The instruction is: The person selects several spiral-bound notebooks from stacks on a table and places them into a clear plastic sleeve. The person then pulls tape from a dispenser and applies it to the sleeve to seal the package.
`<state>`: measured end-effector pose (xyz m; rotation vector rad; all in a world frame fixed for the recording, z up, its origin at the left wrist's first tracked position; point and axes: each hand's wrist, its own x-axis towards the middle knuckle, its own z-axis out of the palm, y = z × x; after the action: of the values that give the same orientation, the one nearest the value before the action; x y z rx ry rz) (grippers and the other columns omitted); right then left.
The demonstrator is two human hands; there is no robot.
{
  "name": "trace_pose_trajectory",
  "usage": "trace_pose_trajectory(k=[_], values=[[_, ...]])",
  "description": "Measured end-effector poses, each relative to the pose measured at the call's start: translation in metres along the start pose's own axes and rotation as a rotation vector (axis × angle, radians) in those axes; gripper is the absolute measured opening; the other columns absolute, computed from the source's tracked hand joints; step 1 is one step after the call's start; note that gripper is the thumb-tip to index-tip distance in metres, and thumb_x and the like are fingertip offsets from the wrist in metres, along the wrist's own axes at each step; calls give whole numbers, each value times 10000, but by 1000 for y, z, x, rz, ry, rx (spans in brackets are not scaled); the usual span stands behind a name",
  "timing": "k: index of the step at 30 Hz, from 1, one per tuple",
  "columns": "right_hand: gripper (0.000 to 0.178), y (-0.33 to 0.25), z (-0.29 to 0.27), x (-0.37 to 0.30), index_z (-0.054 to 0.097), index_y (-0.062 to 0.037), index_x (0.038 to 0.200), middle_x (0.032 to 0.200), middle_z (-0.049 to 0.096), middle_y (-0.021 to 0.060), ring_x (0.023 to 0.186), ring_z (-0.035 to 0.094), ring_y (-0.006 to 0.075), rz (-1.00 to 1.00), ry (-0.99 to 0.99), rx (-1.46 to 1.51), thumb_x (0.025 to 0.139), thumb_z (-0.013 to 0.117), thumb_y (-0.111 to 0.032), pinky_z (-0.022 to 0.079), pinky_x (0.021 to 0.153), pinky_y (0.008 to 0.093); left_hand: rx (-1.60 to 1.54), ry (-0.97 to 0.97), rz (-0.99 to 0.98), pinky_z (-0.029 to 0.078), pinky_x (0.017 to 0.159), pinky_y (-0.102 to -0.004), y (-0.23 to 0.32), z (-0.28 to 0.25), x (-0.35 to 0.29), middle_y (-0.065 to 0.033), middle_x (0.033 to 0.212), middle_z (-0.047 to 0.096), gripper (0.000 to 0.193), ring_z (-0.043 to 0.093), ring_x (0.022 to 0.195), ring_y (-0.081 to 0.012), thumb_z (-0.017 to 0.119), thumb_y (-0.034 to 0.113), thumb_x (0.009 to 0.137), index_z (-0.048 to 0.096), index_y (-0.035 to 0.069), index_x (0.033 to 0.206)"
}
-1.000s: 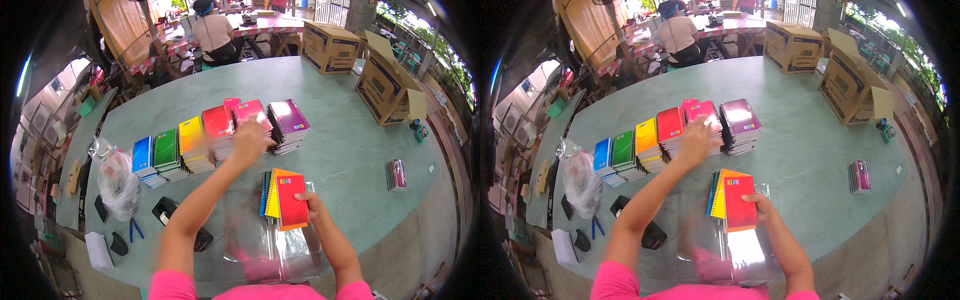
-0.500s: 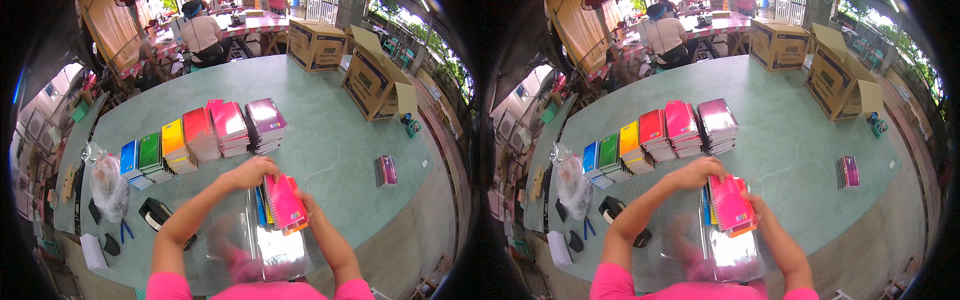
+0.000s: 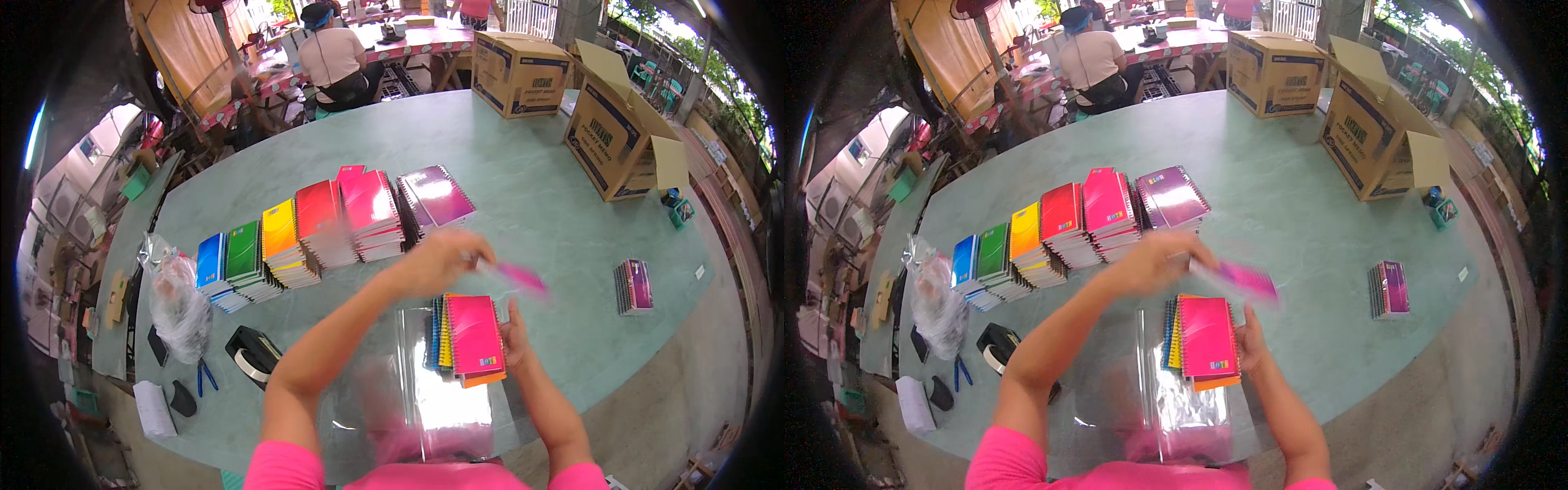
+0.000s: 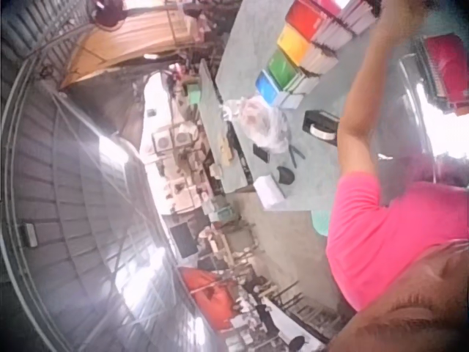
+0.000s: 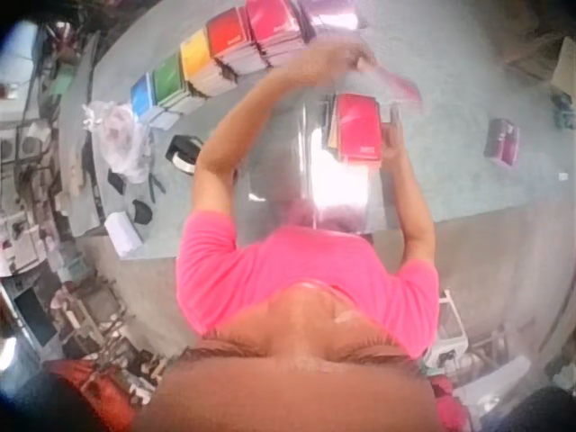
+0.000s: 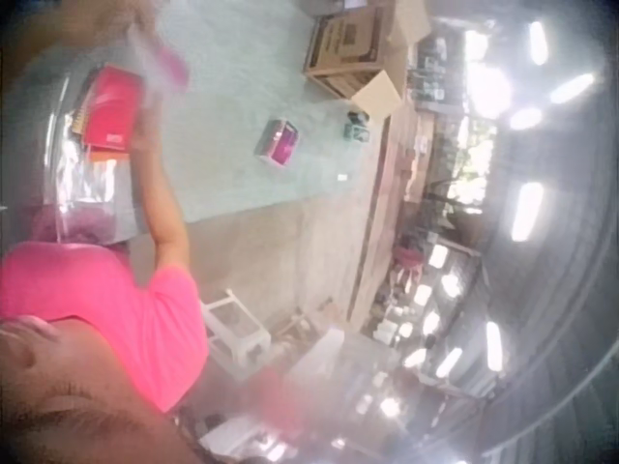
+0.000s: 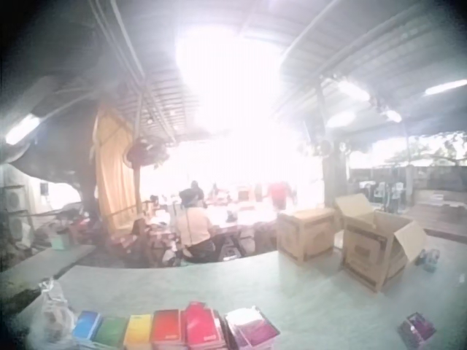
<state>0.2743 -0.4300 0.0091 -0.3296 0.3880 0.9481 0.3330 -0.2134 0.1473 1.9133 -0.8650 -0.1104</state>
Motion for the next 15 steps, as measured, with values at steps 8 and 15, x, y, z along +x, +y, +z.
trace_pose_trajectory(k=[8, 15], values=[[428, 11, -20, 21, 520, 63, 1101, 1039, 604, 190, 934, 614, 284, -133, -121, -201, 753, 570, -182, 508, 824, 416, 1286, 637, -256, 395, 913, -425, -106, -42, -49, -144, 1135, 564, 292, 519, 1079, -276, 614, 167, 766, 608, 30, 1024], [422, 3, -9, 20, 509, 44, 1118, 1044, 603, 185, 951, 606, 279, -205, -68, -125, 747, 606, -131, 480, 881, 411, 1151, 606, 72, 383, 611, -390, -36, -27, -52, -88, 662, 534, 125, 512, 650, -255, 610, 177, 728, 584, 60, 768]])
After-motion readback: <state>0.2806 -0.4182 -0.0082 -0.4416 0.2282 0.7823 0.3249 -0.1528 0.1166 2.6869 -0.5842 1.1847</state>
